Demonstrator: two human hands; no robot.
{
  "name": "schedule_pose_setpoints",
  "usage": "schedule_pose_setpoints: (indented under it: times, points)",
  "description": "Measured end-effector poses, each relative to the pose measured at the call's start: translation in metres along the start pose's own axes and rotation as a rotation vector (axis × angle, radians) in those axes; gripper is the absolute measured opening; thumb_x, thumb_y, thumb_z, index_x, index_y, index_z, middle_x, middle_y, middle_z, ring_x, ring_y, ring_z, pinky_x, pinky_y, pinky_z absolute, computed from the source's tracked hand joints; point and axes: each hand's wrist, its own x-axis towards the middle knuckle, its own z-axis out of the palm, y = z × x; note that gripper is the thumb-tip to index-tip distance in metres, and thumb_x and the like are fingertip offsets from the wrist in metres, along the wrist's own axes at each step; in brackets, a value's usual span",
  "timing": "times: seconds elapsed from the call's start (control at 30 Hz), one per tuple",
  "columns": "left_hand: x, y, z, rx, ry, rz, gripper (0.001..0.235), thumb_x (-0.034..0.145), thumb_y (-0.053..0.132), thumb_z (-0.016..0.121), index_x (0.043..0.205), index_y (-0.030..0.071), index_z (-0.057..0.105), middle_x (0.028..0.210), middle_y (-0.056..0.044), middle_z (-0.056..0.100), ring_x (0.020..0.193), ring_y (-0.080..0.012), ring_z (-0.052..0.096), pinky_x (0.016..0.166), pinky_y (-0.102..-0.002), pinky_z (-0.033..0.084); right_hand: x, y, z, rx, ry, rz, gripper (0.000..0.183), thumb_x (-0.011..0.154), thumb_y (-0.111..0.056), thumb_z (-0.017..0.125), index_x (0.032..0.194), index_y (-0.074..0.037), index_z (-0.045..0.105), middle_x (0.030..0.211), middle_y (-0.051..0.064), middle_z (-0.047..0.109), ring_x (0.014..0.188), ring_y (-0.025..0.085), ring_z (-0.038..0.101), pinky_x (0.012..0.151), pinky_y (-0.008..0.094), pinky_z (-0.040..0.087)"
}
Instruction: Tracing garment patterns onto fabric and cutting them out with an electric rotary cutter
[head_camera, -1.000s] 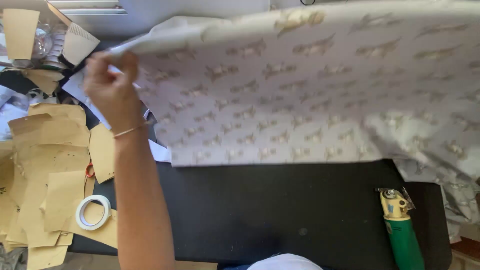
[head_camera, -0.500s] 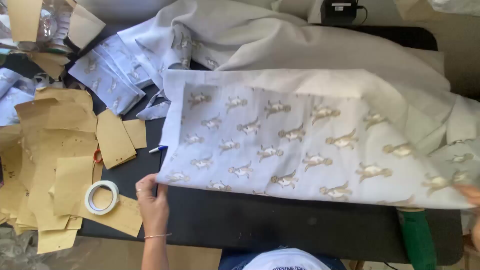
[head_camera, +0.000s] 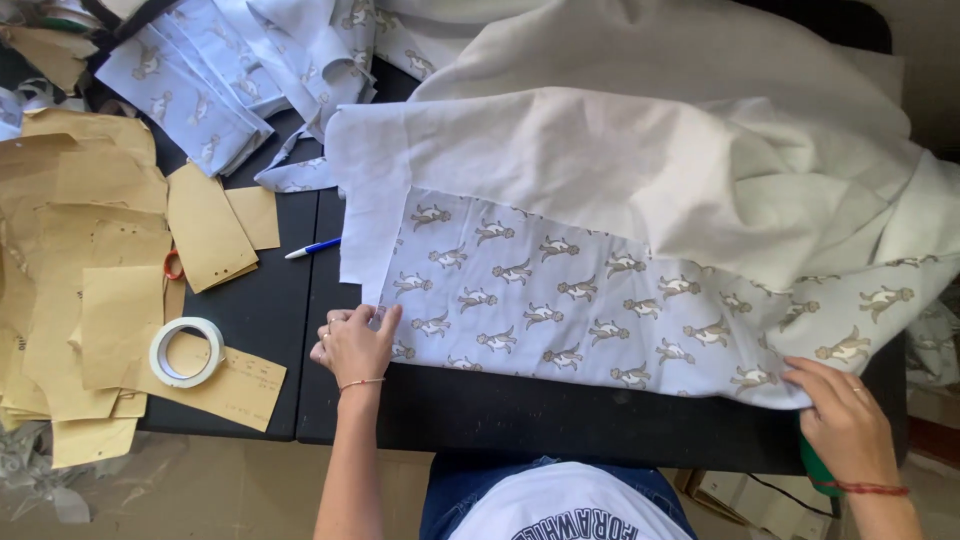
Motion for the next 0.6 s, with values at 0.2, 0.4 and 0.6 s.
schedule_pose_setpoints:
  times: [0.2,0.4,0.6]
  points:
    - [-0.040,-0.047,-0.016,-0.330,0.189,0.067,0.024,0.071,0.038,0.060,0.071,0.015,0.064,0.093,-0.003,0.051,0.089,-0.0232,0.044,0.078,-0.037,0.035,0.001,-0.001,-0.011,-0.023,0.205,-0.049,0.041,0.070,0.017,0.047,0.096,-0.009,0.065,0.111,0.002,0.060,0.089,0.022,0.055,0.087,0.035,0.046]
    - [-0.066,-0.107,0.020,-0.185,0.157,-0.206,0.020,0.061,0.025,0.056,0.080,0.028,0.063,0.095,0.003,0.047,0.091,-0.0222,0.044,0.090,-0.042,0.022,0.005,-0.009,-0.001,-0.157,-0.003,0.011,0.038,0.064,0.004,0.058,0.082,-0.029,0.066,0.115,-0.013,0.059,0.114,0.012,0.053,0.095,0.033,0.042]
    - [-0.052,-0.076,0.010,-0.112,0.114,-0.158,0.028,0.070,0.041,0.048,0.084,0.025,0.067,0.099,0.000,0.050,0.094,-0.0246,0.042,0.089,-0.041,0.020,0.062,-0.034,-0.012,0.225,0.016,-0.149,0.042,0.060,0.007,0.046,0.088,-0.019,0.065,0.120,0.000,0.055,0.121,0.025,0.046,0.112,0.060,0.025]
